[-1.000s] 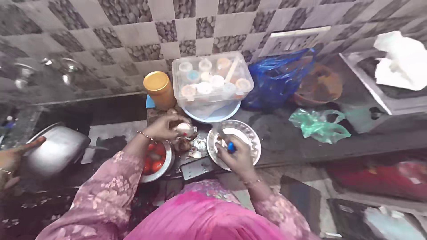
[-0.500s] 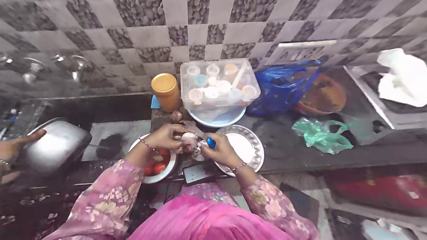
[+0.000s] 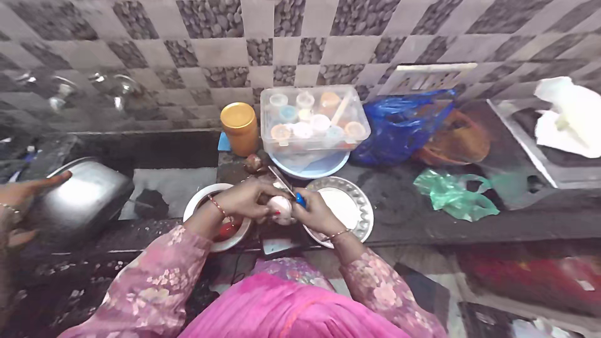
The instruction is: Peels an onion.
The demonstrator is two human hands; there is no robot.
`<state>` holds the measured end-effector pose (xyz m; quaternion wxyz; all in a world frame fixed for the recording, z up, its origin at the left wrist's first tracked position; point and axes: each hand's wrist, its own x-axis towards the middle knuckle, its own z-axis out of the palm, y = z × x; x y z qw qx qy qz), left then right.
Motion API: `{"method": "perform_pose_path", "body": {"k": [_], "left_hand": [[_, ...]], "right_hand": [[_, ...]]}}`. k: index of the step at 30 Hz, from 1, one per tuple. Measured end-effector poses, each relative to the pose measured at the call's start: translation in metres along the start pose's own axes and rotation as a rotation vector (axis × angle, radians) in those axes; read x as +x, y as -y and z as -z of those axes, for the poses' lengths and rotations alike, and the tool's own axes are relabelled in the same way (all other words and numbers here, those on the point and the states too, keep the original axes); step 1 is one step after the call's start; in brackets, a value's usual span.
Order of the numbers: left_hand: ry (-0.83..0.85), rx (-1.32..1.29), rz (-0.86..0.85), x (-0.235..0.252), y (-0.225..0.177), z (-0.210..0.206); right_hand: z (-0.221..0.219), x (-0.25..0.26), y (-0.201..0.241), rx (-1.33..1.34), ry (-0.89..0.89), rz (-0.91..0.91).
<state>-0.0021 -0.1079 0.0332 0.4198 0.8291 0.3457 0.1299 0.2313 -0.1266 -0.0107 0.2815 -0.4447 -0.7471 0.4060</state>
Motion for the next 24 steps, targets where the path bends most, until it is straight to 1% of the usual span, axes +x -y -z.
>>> {"method": "perform_pose_path", "body": {"k": [3, 5, 8, 11, 15, 17, 19, 21, 24], "left_hand": [[-0.098, 0.06, -0.005, -0.003, 0.006, 0.004], [-0.129, 0.082, -0.028, -0.005, 0.007, 0.003], [-0.126, 0.101, 0.005, -0.007, 0.005, 0.002], [-0.126, 0.115, 0.052, -0.008, -0.002, 0.002], [-0.141, 0.184, 0.052, -0.006, -0.011, -0.003], [-0.108, 0.205, 0.137, -0.004, -0.016, -0.005], [-0.091, 0.211, 0.18, -0.002, -0.016, -0.009], [-0.068, 0.201, 0.224, -0.001, -0.016, -0.011], [-0.068, 0.199, 0.263, -0.001, -0.017, -0.013]], "right_hand": [[0.01, -0.004, 0.002, 0.188, 0.057, -0.097], [0.009, -0.008, 0.006, 0.215, 0.053, -0.101], [0.0, -0.008, 0.008, 0.194, 0.002, -0.11], [-0.003, -0.007, 0.011, 0.164, 0.004, -0.145], [-0.001, -0.006, 0.019, 0.042, 0.077, -0.171], [0.001, -0.004, 0.027, -0.012, 0.149, -0.204], [-0.001, -0.002, 0.03, -0.027, 0.201, -0.227], [-0.007, -0.001, 0.028, -0.013, 0.204, -0.253], [-0.02, 0.0, 0.025, 0.026, 0.164, -0.318]]}}
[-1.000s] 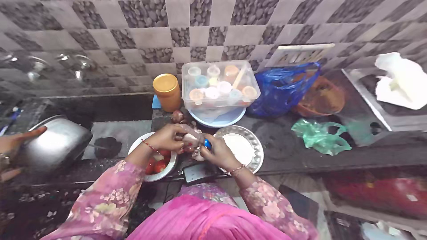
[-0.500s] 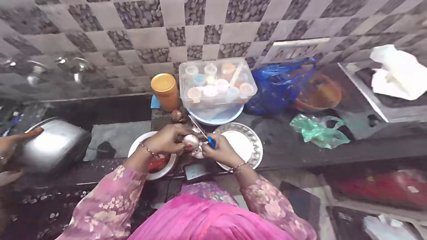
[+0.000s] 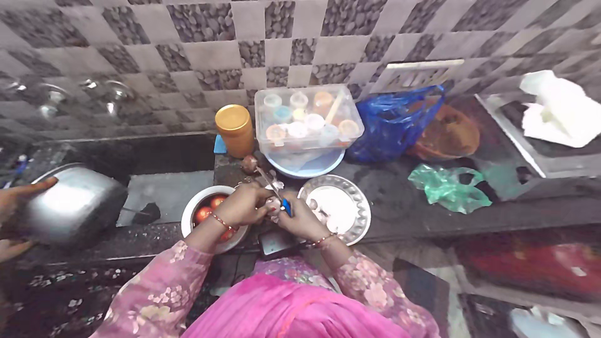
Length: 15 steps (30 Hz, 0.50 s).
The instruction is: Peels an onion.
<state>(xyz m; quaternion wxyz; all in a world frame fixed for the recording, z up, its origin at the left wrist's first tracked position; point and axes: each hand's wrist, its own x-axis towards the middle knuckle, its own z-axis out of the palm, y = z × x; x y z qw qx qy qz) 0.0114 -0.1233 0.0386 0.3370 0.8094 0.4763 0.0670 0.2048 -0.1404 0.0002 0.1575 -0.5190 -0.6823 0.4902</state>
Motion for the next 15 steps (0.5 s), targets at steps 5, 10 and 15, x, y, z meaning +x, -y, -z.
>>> {"method": "perform_pose_path", "body": {"k": [5, 10, 15], "left_hand": [[-0.026, -0.021, 0.033, 0.0, 0.005, 0.004], [-0.072, -0.292, 0.092, -0.001, 0.028, 0.005], [-0.165, -0.73, 0.132, -0.004, 0.033, -0.009]], "right_hand": [[-0.018, 0.007, -0.009, 0.124, -0.114, 0.021], [-0.023, 0.008, -0.012, 0.181, -0.262, 0.12], [-0.01, 0.008, -0.007, 0.318, -0.192, 0.125]]}}
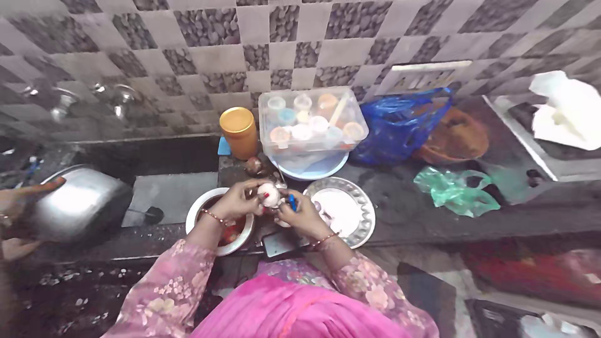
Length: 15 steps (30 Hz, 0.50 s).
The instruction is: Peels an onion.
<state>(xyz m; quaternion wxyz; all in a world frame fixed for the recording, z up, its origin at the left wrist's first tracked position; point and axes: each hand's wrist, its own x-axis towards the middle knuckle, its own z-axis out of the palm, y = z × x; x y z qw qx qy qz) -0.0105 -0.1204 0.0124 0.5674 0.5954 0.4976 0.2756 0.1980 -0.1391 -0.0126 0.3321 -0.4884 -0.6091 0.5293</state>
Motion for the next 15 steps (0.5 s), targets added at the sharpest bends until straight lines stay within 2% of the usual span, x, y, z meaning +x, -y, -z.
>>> {"method": "perform_pose_path", "body": {"k": [6, 9, 15], "left_hand": [[-0.003, -0.009, 0.043, -0.001, -0.004, -0.01], [-0.038, -0.125, 0.074, -0.001, -0.005, -0.014], [-0.003, -0.496, -0.009, -0.002, 0.008, -0.024]], "right_hand": [[-0.003, 0.002, 0.006, 0.123, 0.027, -0.147], [-0.004, 0.0, 0.004, 0.12, -0.028, -0.121], [-0.001, -0.001, -0.001, 0.085, -0.196, -0.019]]}}
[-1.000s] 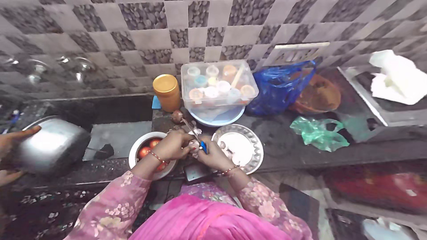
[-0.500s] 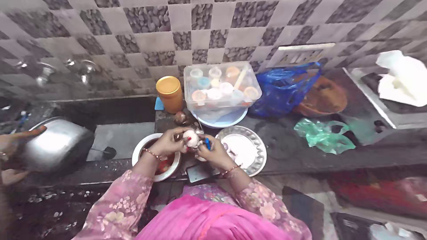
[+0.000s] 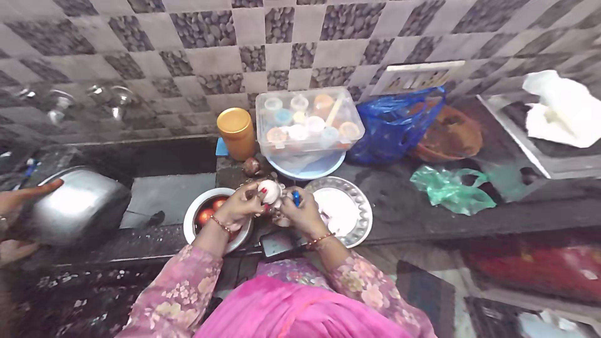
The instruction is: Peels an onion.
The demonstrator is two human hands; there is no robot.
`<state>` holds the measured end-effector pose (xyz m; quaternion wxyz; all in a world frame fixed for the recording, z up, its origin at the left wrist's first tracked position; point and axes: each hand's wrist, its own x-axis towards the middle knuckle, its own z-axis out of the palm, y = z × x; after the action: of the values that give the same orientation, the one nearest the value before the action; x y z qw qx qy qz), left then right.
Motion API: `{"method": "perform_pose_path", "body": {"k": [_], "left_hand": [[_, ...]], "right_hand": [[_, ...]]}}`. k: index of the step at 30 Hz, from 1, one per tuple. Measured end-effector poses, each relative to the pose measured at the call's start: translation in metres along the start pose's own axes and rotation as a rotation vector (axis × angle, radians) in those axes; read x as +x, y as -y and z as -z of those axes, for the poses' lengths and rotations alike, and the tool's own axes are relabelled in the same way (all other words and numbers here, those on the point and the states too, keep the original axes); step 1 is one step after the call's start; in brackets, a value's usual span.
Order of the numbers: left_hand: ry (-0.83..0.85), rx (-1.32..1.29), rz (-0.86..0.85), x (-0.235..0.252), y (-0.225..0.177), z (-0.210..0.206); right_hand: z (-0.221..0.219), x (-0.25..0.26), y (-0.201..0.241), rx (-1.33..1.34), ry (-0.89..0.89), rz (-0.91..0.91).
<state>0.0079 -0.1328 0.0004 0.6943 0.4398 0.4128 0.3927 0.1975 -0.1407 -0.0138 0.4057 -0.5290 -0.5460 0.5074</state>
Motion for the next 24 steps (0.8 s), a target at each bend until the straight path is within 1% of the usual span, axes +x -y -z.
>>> {"method": "perform_pose_path", "body": {"k": [2, 9, 13, 18, 20, 22, 24], "left_hand": [[-0.01, -0.065, -0.006, -0.001, 0.003, -0.005], [-0.03, -0.166, -0.029, -0.005, 0.007, -0.013], [-0.026, -0.181, -0.011, -0.006, 0.01, -0.017], [-0.045, -0.188, -0.066, -0.008, 0.017, -0.016], [-0.046, -0.185, -0.054, -0.008, 0.018, -0.015], [-0.055, -0.175, -0.028, -0.009, 0.017, -0.016], [-0.073, -0.17, -0.008, -0.01, 0.017, -0.017]], "right_hand": [[0.001, 0.0, 0.001, 0.037, -0.032, 0.036], [0.012, -0.004, 0.011, 0.074, 0.118, 0.058], [0.015, -0.002, 0.014, 0.086, 0.212, -0.028], [0.02, -0.007, 0.018, 0.103, 0.344, -0.056], [0.019, -0.007, 0.016, 0.079, 0.324, -0.009], [0.016, -0.006, 0.01, -0.018, 0.24, 0.069], [0.016, -0.005, 0.007, -0.086, 0.202, 0.081]]}}
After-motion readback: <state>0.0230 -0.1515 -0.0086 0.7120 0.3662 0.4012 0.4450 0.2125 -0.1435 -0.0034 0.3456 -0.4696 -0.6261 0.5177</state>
